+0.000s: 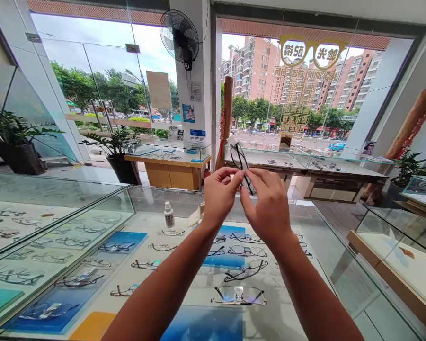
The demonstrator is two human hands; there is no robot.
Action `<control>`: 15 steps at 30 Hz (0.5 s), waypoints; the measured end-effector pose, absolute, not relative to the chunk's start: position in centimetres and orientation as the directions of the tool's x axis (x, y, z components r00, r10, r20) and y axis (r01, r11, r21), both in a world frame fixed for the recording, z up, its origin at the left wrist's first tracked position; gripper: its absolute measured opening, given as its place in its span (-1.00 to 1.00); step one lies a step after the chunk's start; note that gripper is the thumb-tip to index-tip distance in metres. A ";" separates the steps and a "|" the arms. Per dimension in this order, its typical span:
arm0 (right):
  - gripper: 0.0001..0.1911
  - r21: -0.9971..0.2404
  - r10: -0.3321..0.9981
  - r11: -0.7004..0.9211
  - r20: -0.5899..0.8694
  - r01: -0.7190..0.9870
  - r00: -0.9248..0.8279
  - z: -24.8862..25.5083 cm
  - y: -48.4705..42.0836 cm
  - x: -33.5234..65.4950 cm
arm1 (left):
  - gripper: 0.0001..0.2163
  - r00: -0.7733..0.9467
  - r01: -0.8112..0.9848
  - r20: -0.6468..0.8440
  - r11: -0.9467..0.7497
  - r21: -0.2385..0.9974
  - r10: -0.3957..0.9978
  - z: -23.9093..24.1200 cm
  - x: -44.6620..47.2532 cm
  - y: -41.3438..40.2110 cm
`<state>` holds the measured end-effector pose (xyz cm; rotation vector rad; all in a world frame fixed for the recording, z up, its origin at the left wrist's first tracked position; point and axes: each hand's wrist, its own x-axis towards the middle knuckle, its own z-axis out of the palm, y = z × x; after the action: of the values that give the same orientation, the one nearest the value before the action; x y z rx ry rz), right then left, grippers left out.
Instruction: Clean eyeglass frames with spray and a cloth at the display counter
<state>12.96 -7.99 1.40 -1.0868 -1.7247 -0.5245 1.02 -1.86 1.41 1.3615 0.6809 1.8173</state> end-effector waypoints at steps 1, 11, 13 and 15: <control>-0.66 -0.146 0.439 0.504 0.892 0.851 -0.107 1.5 -8.2 12.9 | -0.70 -0.173 -0.234 0.568 -0.594 0.770 0.804 1.3 1.1 -1.8; -0.70 -0.235 0.596 0.478 0.794 0.846 -0.116 2.3 -10.6 13.1 | -0.79 -0.242 -0.107 0.647 -0.683 0.723 0.723 1.4 0.9 -1.7; -0.78 -0.263 0.609 0.475 0.787 0.840 -0.098 3.0 -11.5 13.5 | -0.80 -0.221 -0.077 0.667 -0.695 0.715 0.711 1.9 0.2 -1.8; -0.80 -0.324 0.638 0.488 0.766 0.811 -0.078 3.9 -12.7 14.2 | -0.83 -0.205 -0.031 0.703 -0.722 0.691 0.681 2.6 -0.8 -2.0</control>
<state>14.25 -12.65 3.91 -1.2226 -1.7904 -0.2297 -0.78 -1.99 2.59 1.5839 0.7644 1.9750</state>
